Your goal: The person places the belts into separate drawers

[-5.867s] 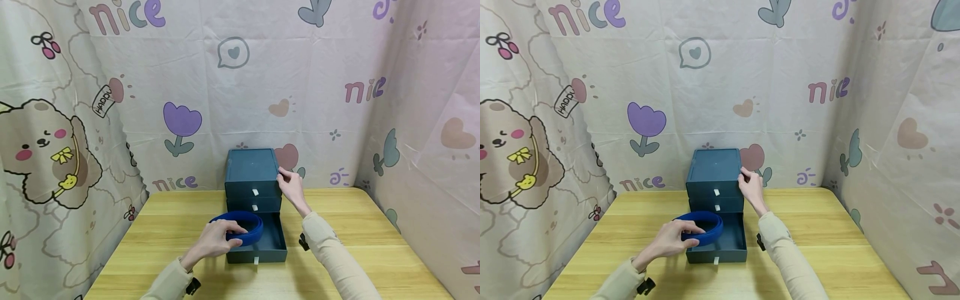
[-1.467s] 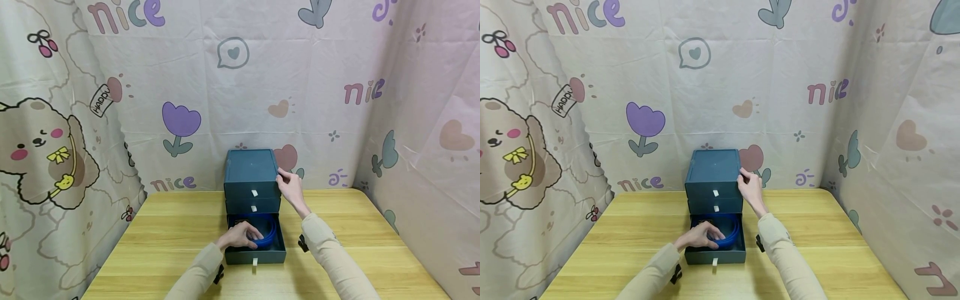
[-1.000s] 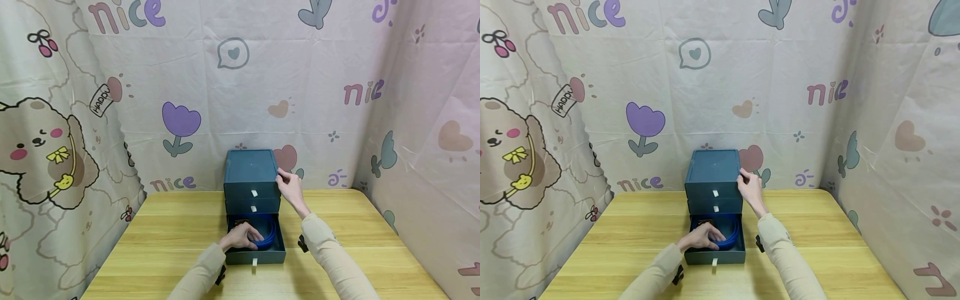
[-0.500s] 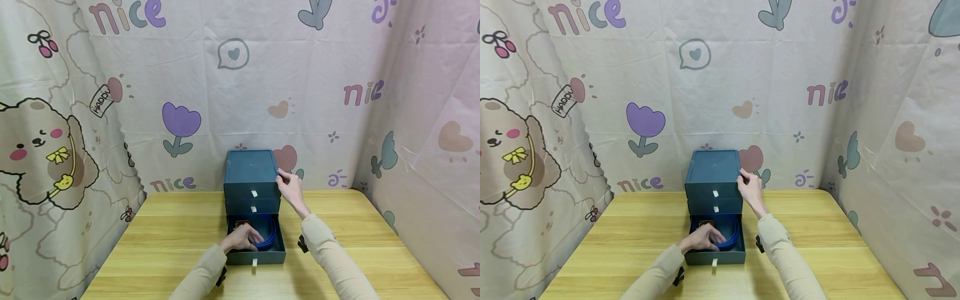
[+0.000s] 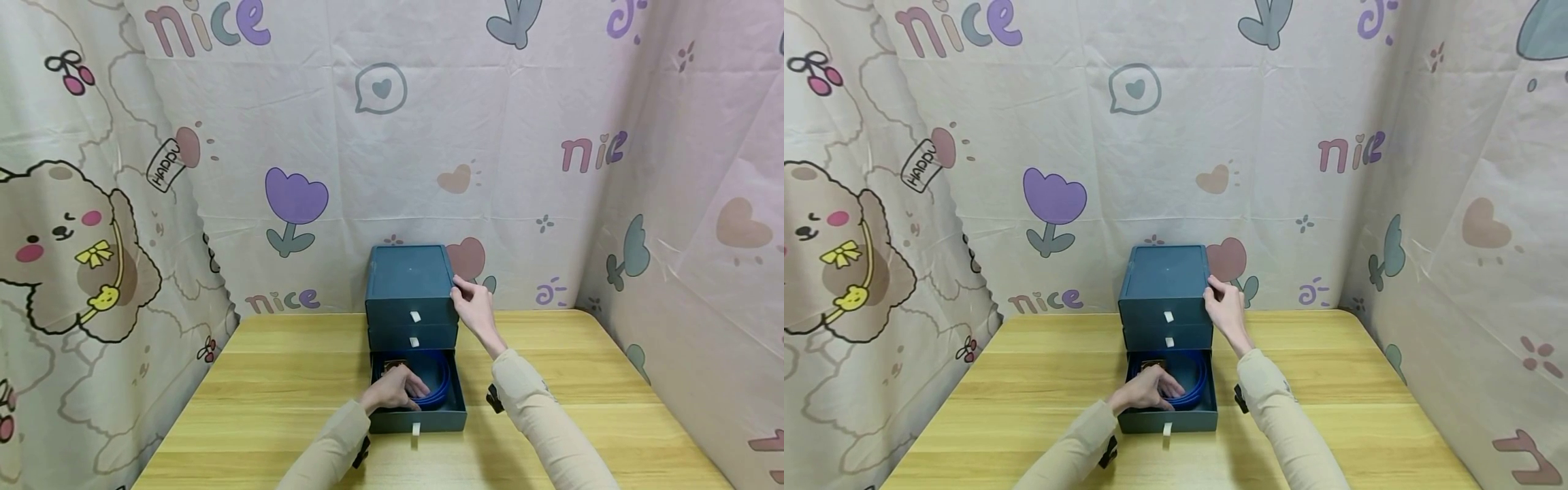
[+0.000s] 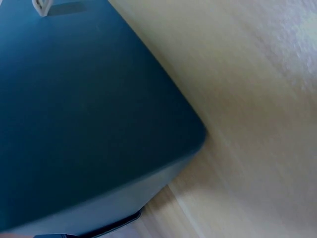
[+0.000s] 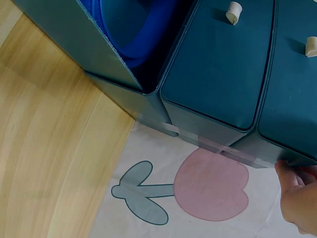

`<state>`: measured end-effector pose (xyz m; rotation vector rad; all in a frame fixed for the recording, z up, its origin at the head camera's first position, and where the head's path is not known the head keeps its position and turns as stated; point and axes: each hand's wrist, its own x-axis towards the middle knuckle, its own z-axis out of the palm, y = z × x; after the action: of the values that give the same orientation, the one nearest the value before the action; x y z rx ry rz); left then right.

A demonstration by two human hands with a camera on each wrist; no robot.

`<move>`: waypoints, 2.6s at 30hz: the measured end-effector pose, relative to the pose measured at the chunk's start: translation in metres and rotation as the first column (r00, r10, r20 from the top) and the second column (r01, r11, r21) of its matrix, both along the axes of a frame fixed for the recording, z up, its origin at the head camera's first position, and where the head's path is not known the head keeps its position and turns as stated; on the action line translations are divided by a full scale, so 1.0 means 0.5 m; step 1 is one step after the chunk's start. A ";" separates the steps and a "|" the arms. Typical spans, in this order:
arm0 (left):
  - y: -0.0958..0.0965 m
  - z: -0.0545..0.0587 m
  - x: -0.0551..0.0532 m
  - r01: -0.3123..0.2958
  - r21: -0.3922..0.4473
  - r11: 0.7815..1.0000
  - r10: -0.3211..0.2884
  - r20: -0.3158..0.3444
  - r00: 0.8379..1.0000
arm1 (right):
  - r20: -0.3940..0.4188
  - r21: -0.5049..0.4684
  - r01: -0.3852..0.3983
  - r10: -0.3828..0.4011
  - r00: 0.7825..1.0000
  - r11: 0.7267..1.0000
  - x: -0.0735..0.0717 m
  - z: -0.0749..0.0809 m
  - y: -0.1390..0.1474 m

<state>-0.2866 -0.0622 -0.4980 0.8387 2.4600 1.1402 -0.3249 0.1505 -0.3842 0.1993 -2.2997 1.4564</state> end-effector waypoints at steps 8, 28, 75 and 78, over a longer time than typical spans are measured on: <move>-0.003 0.004 0.003 -0.013 0.023 1.000 0.013 0.002 1.000 | 0.003 0.000 -0.005 0.005 1.000 1.000 0.002 0.000 -0.001; -0.022 0.048 0.013 -0.022 0.118 0.993 0.026 -0.034 0.999 | 0.004 0.008 -0.009 0.009 1.000 1.000 0.003 0.001 0.000; -0.062 0.033 0.160 -0.103 0.413 0.905 0.024 0.193 0.981 | 0.006 -0.013 -0.014 0.014 1.000 1.000 0.002 0.004 0.001; -0.068 0.028 0.167 -0.103 0.390 0.915 0.026 0.198 0.980 | 0.008 -0.013 -0.013 0.013 1.000 1.000 0.002 0.004 0.001</move>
<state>-0.2030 -0.0960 -0.4840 0.7141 2.1453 1.7007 -0.3239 0.1508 -0.3821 0.2049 -2.2991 1.4805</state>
